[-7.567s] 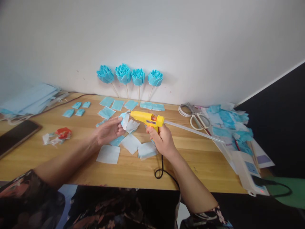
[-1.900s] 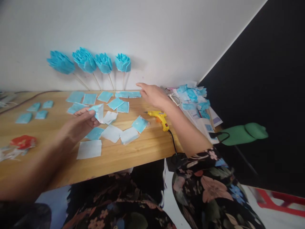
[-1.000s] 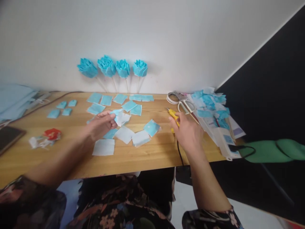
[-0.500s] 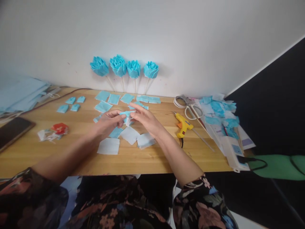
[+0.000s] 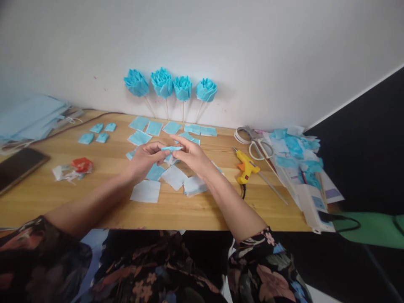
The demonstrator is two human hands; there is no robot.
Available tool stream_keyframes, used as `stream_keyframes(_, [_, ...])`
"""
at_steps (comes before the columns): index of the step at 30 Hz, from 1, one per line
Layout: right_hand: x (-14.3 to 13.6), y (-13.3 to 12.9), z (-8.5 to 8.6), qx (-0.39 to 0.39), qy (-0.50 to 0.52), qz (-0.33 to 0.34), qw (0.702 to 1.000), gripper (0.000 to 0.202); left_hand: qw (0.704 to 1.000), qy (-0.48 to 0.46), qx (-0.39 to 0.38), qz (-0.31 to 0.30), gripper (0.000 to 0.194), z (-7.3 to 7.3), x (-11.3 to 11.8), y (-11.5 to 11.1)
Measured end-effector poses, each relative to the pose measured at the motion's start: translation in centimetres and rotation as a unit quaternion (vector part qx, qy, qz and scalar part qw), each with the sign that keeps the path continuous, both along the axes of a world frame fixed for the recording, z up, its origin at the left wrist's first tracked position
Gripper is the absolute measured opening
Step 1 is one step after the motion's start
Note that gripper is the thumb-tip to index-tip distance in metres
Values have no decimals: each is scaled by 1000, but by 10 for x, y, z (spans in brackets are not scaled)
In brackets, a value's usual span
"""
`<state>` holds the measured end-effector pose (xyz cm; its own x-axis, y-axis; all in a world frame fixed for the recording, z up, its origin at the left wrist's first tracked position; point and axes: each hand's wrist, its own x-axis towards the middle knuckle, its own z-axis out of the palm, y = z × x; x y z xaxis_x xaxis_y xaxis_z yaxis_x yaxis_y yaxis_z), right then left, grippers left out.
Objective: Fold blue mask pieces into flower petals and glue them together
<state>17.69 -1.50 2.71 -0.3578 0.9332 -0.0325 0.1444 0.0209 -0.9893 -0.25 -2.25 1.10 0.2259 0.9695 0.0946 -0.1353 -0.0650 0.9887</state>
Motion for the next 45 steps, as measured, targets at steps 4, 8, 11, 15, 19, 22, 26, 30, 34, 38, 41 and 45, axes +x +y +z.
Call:
stream_keyframes(4, [-3,-1,2,17,-37,-5,999,58,1000,2,7,3,22,1,2,-1])
stream_keyframes(8, [4,0,3,3,-10,8,1000,61,1000,-2,-13,6,21,-1,1,1])
stream_keyframes(11, [14,1,2,-7,55,18,998,58,999,-18,-31,11,22,-5,0,4])
stream_keyframes(15, [18,0,-3,-1,65,5,998,55,998,-26,-51,7,22,-10,0,6])
stream_keyframes(19, [12,-2,-9,7,35,-16,999,57,998,-25,-65,-1,24,-9,3,3])
stream_keyframes(22, [10,-2,-12,13,41,-30,999,55,997,-15,-70,-9,24,-8,4,2])
stream_keyframes(26, [13,-2,-13,14,96,-6,995,53,997,-39,-73,1,24,-7,2,3])
stream_keyframes(30, [11,-6,-11,0,127,31,991,55,993,-83,-81,3,24,-6,0,3])
stream_keyframes(34, [1,-11,-13,3,114,25,993,63,990,-105,-93,4,25,-6,2,2])
stream_keyframes(38, [-5,-13,-16,17,103,0,995,66,991,-101,-88,6,25,-9,4,1])
stream_keyframes(41, [-7,-14,-18,29,99,-20,994,64,994,-88,-71,1,25,-12,4,1])
stream_keyframes(45, [-7,-14,-19,37,90,-49,994,59,995,-79,-62,-3,26,-11,5,0])
